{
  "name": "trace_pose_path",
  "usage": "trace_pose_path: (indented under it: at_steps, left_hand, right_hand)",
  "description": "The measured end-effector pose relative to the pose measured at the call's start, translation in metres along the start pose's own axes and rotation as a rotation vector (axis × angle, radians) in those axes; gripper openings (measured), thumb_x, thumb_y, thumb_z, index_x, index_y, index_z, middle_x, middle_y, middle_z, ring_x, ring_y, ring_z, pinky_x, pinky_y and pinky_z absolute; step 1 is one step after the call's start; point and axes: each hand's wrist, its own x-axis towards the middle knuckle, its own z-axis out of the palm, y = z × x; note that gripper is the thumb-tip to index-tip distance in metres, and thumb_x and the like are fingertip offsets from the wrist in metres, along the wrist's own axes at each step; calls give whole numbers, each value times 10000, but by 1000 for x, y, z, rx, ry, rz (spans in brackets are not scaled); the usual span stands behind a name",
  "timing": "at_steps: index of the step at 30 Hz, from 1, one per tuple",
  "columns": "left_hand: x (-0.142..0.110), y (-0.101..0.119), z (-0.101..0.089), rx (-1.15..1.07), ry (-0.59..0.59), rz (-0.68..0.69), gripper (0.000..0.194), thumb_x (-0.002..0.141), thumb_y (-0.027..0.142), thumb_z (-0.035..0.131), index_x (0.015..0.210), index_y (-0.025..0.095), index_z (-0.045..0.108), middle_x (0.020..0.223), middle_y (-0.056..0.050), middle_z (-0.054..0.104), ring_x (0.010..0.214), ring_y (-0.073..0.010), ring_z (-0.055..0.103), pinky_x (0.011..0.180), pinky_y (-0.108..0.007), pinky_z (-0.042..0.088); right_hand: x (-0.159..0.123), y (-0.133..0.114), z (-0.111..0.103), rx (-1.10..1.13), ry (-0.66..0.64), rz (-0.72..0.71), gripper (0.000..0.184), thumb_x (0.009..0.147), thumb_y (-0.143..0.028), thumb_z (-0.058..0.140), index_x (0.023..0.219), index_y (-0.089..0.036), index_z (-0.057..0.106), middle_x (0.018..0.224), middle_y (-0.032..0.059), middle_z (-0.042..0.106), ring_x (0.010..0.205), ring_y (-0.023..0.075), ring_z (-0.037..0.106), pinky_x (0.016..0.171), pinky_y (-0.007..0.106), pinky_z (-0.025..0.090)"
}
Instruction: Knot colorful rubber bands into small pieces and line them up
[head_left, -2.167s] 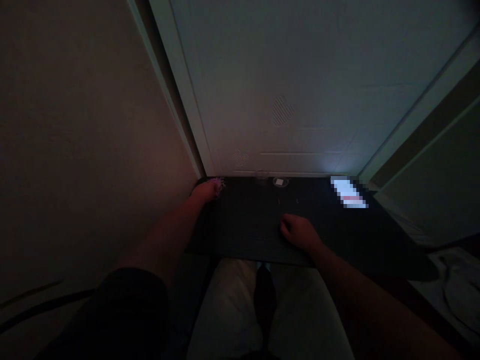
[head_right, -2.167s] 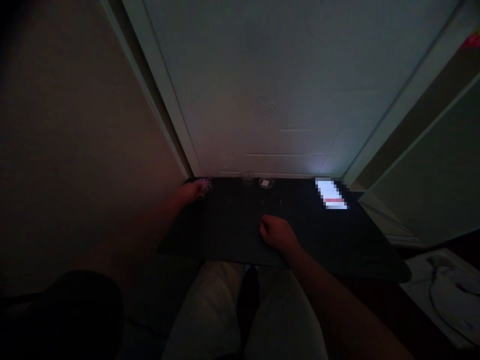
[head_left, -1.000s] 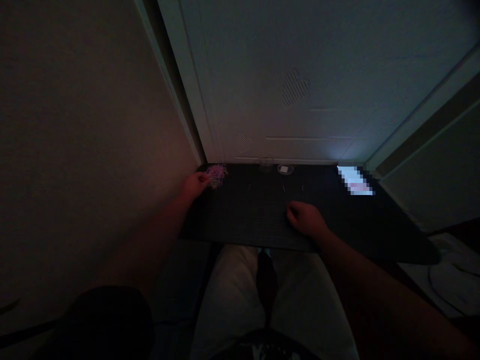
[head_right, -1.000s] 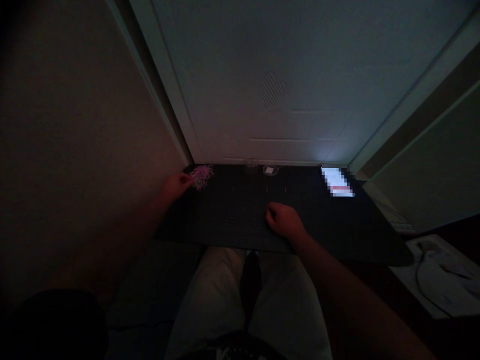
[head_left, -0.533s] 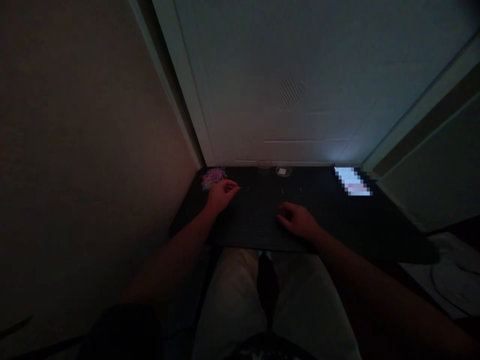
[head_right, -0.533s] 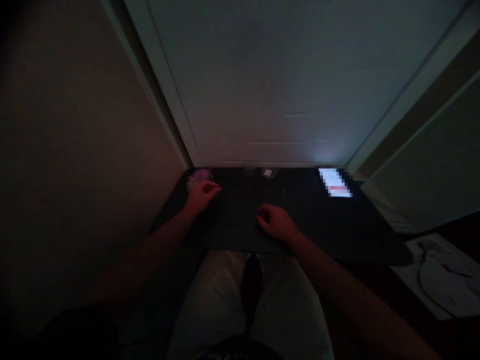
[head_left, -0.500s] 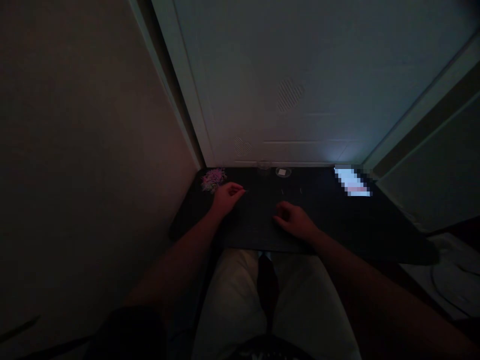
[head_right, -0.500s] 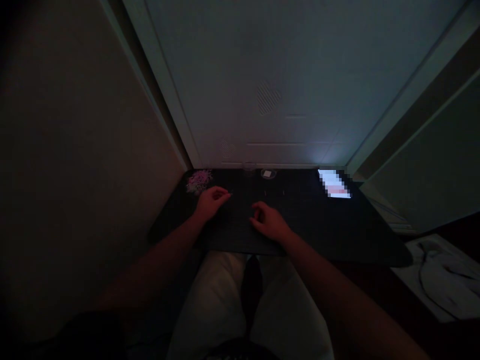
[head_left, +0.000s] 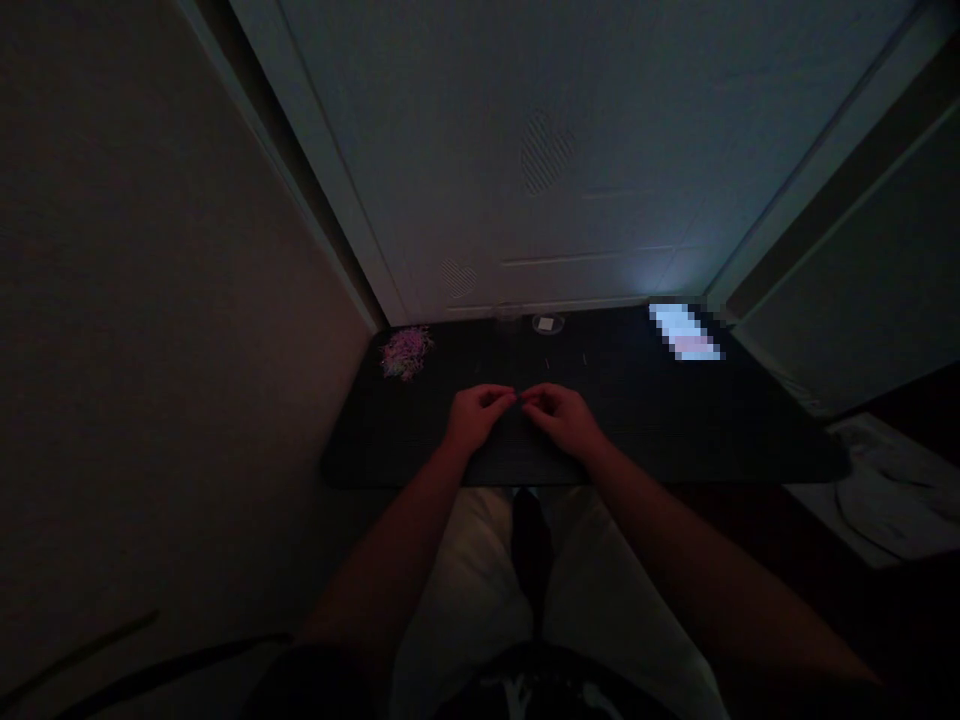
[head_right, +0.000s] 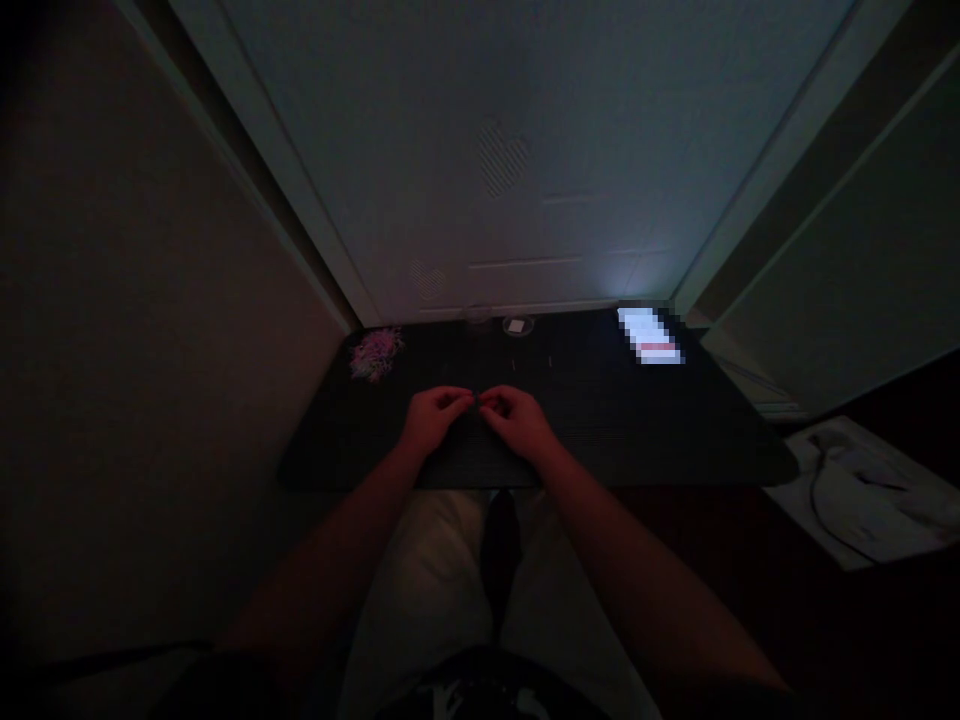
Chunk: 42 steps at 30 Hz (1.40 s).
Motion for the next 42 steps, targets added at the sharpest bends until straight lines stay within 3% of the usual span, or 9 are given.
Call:
trace_pose_path:
  at_steps: [9,15,23,33,42]
  left_hand:
    - [-4,3,4,59,-63,26,244,711,339,654,859,153,706,811,-58,718,719,-160,649,652,-265,497]
    - [-4,2,4,28,-88,31,263,692,354,676,864,156,697,786,-48,713,690,-146,640,647,-265,504]
    - [-3,-2,6,-111,-97,34,288,650,320,713,865,135,663,832,-72,708,731,-151,651,690,-279,521]
    - [-5,4,1,-91,-140,65,307,642,327,715,876,137,656,820,-66,705,679,-130,629,624,-246,495]
    - [-4,1,4,36,-71,44,248,692,356,663,829,150,687,784,-51,701,694,-144,630,641,-260,494]
  right_hand:
    - [2,5,1,114,16,-15,222,716,-289,607,902,-170,627,720,12,618,576,109,538,544,243,425]
    - [2,2,-1,39,41,-31,127,722,-281,603,771,-169,634,643,3,597,581,119,533,552,248,402]
    - [2,4,-1,29,66,-25,146,707,-291,618,782,-168,644,617,1,583,563,126,528,532,251,391]
    - [1,4,-1,5,70,-32,163,713,-308,608,792,-168,637,636,6,594,574,125,531,541,251,402]
    - [-1,0,-2,-41,52,-50,164,717,-295,594,812,-169,639,663,14,606,582,122,529,541,250,407]
